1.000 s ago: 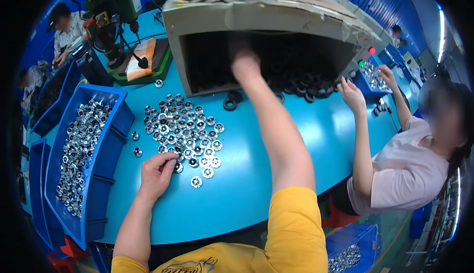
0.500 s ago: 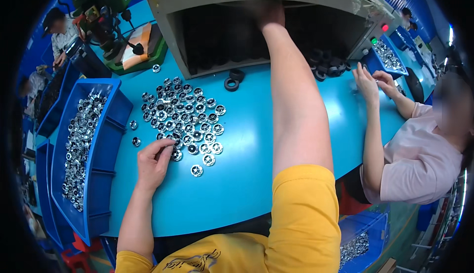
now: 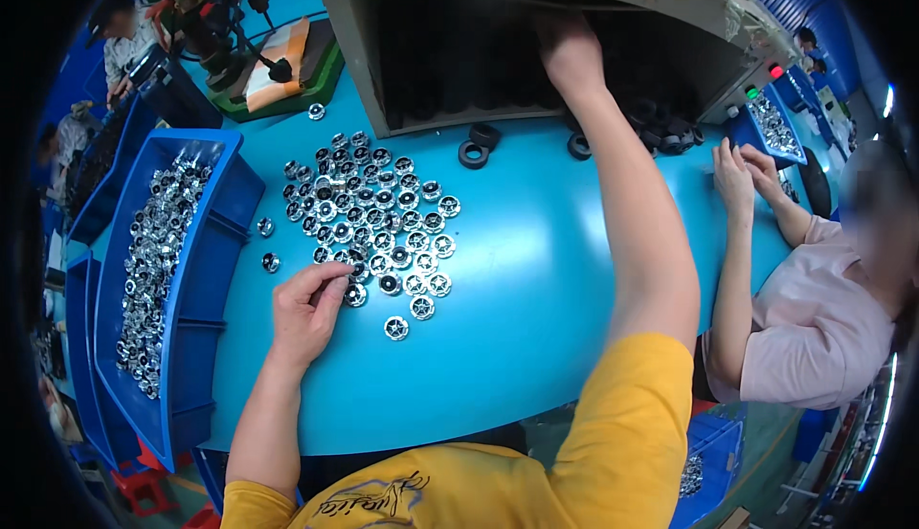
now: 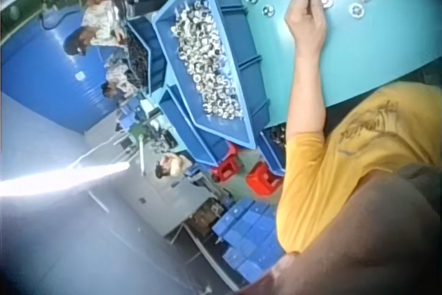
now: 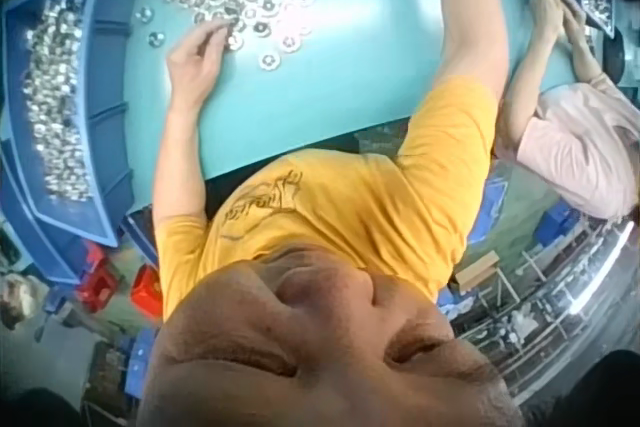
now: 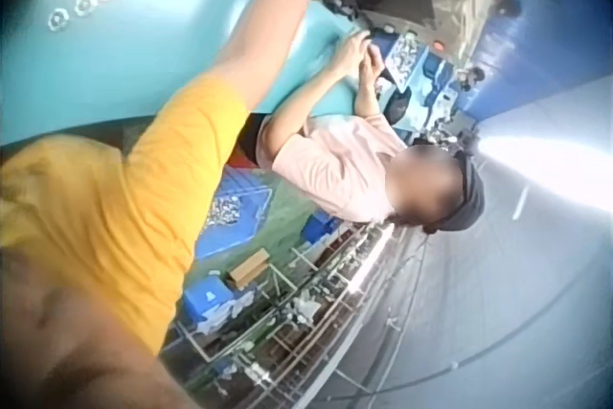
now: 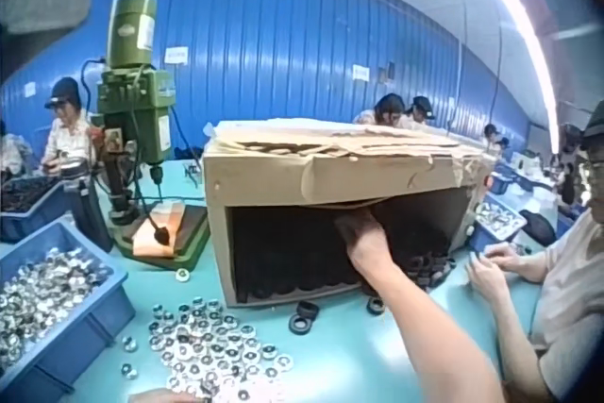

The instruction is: Assemble small metal rings into black plastic housings at a factory workbench.

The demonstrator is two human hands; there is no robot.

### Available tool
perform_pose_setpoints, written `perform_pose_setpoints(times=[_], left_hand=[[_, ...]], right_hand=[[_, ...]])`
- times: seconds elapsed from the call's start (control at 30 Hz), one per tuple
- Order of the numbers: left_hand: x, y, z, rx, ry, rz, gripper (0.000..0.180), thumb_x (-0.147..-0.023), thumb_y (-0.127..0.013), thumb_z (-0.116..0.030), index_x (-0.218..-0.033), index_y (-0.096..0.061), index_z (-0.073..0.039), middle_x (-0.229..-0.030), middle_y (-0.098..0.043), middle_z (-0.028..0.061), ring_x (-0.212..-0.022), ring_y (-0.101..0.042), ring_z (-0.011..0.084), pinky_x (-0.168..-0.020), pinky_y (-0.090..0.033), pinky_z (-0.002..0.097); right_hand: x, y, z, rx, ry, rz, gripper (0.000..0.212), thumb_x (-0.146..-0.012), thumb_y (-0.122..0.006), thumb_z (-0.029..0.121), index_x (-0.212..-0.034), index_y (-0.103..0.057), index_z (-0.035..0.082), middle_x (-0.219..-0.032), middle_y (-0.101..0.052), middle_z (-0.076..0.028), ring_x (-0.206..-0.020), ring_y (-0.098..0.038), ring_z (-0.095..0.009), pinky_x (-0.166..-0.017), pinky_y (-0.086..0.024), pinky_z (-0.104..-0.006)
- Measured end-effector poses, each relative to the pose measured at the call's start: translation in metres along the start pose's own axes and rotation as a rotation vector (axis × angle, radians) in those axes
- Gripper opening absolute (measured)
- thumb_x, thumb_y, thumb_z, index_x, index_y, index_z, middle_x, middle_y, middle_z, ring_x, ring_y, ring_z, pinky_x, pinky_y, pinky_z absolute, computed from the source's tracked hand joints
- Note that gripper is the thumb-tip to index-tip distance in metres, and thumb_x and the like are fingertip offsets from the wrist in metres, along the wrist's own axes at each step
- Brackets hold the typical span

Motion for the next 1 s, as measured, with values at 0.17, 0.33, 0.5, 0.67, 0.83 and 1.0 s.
perform_pose_setpoints(times=[0.17,0.33,0.5,0.67,0.83,1.0], left_hand=[[0.002,-0.001,0.005,-0.003,-0.031,-0.009,0.013,-0.096,-0.068,-0.001,-0.106,-0.076,-0.001,-0.093,-0.075,0.006,-0.078,-0.066,0.0103,-0.068,-0.052,0.0247],[0.002,-0.003,0.006,0.017,-0.04,-0.017,0.014,-0.094,-0.069,-0.002,-0.105,-0.077,-0.004,-0.092,-0.076,0.0092,-0.075,-0.069,0.0151,-0.065,-0.054,0.028],[0.0,0.001,0.005,0.01,-0.067,-0.029,0.013,-0.093,-0.069,-0.001,-0.104,-0.076,-0.003,-0.085,-0.074,0.0073,-0.068,-0.065,0.0119,-0.061,-0.05,0.0266],[0.002,0.003,0.007,0.025,-0.001,0.013,0.014,-0.095,-0.068,-0.001,-0.107,-0.076,-0.002,-0.09,-0.074,0.0043,-0.076,-0.065,0.0089,-0.067,-0.051,0.0249],[0.004,0.002,0.002,0.01,-0.026,0.0,0.015,-0.095,-0.068,-0.001,-0.107,-0.077,-0.003,-0.093,-0.076,0.0076,-0.077,-0.068,0.0126,-0.069,-0.054,0.0271],[0.002,0.001,0.001,0.02,-0.03,-0.008,0.015,-0.093,-0.068,-0.002,-0.105,-0.077,-0.005,-0.091,-0.076,0.0109,-0.075,-0.071,0.0184,-0.066,-0.056,0.0304]], right_hand=[[0.069,0.09,0.037,-0.024,-0.259,0.258,0.01,-0.094,-0.07,0.018,-0.1,-0.074,0.011,-0.093,-0.066,-0.011,-0.089,-0.07,-0.032,-0.076,-0.056,-0.0414],[0.133,0.099,0.027,0.309,-0.465,0.573,0.05,-0.095,-0.069,0.046,-0.135,-0.058,0.019,-0.12,-0.061,-0.014,-0.093,-0.07,-0.041,-0.079,-0.057,-0.0505],[0.126,0.073,0.029,0.488,-0.564,0.635,0.048,-0.096,-0.064,0.051,-0.132,-0.059,0.02,-0.118,-0.061,-0.015,-0.093,-0.071,-0.039,-0.077,-0.058,-0.0503],[0.126,0.066,0.045,0.374,-0.427,0.667,0.037,-0.095,-0.065,0.045,-0.123,-0.063,0.021,-0.112,-0.063,-0.015,-0.092,-0.072,-0.038,-0.076,-0.058,-0.0497],[0.089,0.071,0.05,0.217,-0.354,0.555,0.032,-0.095,-0.063,0.045,-0.117,-0.066,0.021,-0.105,-0.066,-0.017,-0.094,-0.071,-0.04,-0.081,-0.058,-0.0516],[0.025,0.097,-0.061,0.45,-0.811,0.453,0.055,-0.098,-0.054,0.058,-0.134,-0.063,0.017,-0.12,-0.071,-0.024,-0.115,-0.067,-0.045,-0.095,-0.054,-0.0548]])
Point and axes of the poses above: each hand's wrist, its own x-axis away from the middle knuckle, its own y-axis out of the back of the hand, z = x × y, the point moved 5 cm from there along -x, towards the middle knuckle
